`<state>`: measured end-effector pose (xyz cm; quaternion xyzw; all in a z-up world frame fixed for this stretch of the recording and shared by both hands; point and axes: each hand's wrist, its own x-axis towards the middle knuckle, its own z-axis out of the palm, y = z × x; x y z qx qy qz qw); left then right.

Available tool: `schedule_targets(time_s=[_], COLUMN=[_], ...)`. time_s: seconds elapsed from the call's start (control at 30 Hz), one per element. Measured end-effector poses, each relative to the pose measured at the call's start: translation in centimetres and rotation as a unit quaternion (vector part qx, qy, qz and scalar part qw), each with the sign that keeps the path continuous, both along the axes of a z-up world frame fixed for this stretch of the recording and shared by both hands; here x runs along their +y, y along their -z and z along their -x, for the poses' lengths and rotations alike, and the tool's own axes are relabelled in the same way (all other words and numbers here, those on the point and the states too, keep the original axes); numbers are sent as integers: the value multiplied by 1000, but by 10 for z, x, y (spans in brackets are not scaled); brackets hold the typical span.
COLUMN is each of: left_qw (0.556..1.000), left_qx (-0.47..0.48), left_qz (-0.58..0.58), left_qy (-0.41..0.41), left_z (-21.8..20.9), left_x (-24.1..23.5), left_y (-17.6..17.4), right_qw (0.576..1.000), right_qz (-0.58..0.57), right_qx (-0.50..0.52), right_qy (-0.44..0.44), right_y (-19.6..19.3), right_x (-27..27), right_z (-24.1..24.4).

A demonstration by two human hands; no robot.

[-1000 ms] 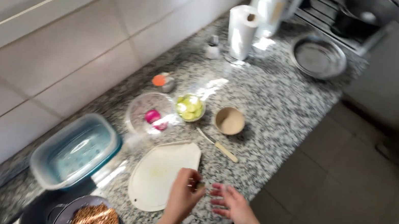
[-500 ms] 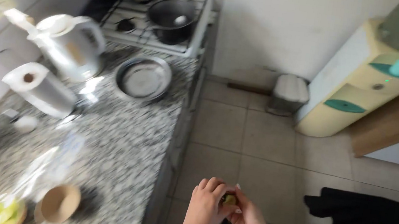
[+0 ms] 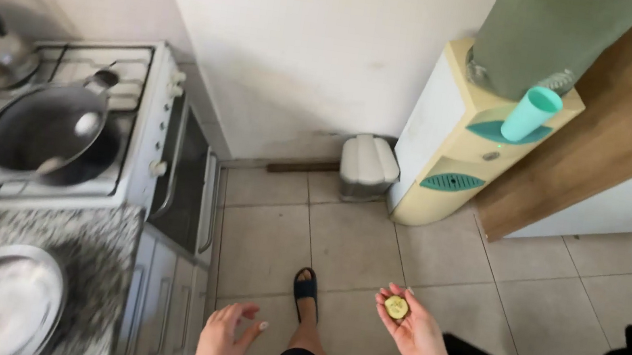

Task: The person slices a cucumber into thin rounds on a white cutting board using a knife, then transfers the slices into a small bowl. They then peel and slice a red onion on the same board, discarding the peels into a trash bin.

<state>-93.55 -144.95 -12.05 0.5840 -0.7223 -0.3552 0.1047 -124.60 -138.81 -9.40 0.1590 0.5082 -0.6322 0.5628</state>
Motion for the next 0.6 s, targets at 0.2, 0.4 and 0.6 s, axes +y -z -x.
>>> schedule_targets(time_s=[0.2, 0.4, 0.6], left_qw=[999, 997, 995], left_qx=[-30, 24, 59], left_qz=[11, 48, 69], left_qy=[19, 47, -36], left_z=[55, 110, 123], left_x=[-179, -301, -351], left_y=[8, -21, 14], right_qw=[999, 994, 989], right_qz=[-22, -61, -127], right_qx=[24, 25, 53], right_qy=[41, 82, 50], right_y=[88, 94, 198], right_x=[-126, -226, -302], right_z=[108, 169, 244])
